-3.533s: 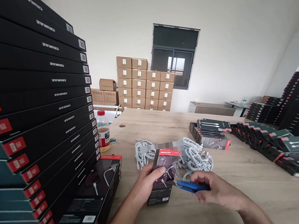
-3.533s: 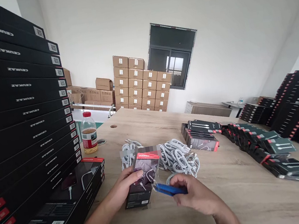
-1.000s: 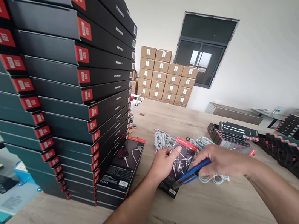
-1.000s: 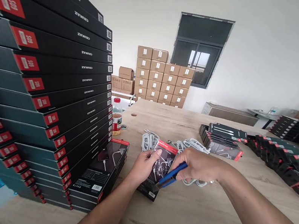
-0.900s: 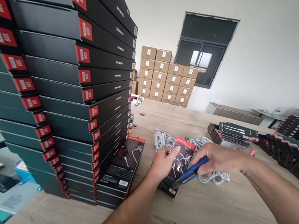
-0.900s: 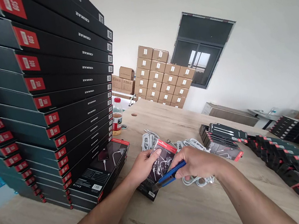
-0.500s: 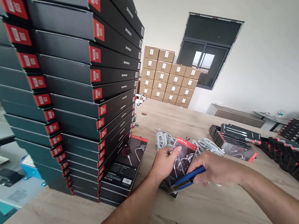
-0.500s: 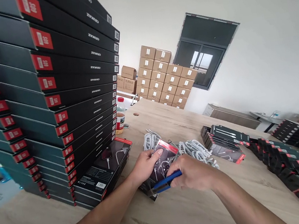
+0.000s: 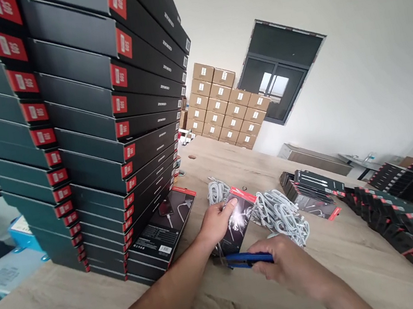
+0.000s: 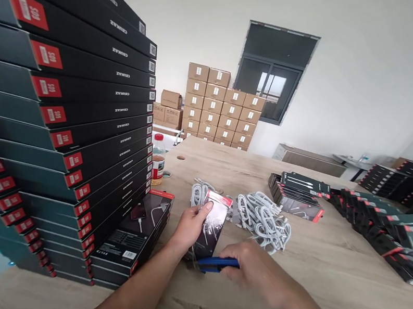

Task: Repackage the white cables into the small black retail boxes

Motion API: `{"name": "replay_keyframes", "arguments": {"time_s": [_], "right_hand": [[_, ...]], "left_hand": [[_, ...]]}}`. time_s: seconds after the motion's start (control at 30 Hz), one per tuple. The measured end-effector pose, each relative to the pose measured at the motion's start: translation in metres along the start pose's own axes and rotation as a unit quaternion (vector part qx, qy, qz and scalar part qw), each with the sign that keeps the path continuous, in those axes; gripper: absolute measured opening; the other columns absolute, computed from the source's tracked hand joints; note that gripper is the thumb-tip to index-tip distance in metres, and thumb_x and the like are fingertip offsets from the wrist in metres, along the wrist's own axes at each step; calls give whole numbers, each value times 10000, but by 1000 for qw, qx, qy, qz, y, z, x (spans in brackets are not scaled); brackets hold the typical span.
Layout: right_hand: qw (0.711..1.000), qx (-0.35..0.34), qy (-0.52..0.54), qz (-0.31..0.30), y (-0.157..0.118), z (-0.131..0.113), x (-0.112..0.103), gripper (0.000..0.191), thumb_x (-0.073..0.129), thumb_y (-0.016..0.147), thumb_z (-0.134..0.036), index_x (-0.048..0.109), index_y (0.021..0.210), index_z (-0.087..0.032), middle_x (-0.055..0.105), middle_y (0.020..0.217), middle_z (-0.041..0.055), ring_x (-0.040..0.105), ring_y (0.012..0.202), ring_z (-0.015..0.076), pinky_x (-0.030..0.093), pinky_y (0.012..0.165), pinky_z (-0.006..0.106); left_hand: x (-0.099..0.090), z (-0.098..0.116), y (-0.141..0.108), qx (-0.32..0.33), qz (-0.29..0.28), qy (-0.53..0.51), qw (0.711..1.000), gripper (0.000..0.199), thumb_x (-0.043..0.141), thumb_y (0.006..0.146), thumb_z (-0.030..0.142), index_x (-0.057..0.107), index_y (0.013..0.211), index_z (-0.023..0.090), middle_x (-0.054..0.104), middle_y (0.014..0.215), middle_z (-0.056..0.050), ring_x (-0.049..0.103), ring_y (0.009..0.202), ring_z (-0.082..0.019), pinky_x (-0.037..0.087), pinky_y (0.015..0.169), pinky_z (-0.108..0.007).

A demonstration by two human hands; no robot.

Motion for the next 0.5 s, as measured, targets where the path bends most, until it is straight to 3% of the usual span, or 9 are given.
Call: {"name": "replay_keyframes", "arguments": {"time_s": [0.17,0.5], "right_hand": [[990,-29,-108,90,-25,-3,16,232,534,901,-169,740,992,-225,778,909,59,732,806,240,503,710,276],[955,-123,-169,211,-46,3,36,278,541,932,-192,699,1160,-207,796,897,64,772,727,214,574,635,233]], "left_hand": [[-4,-11,1,-35,36,-29,998,512,650,747,676,656,606,184,661,602,-32,614,625,-205,423,581,-275],[-5,-14,-4,-73,55,-99,991,528,708,672,702,659,616,179,695,619,-56,648,628,-216,466,593,-286]]}}
Point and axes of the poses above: each hand's wrist, its own y-axis towards the middle knuckle, its own x-axis out of the palm, z = x × y, the point moved 10 cm from there along y, towards the middle knuckle
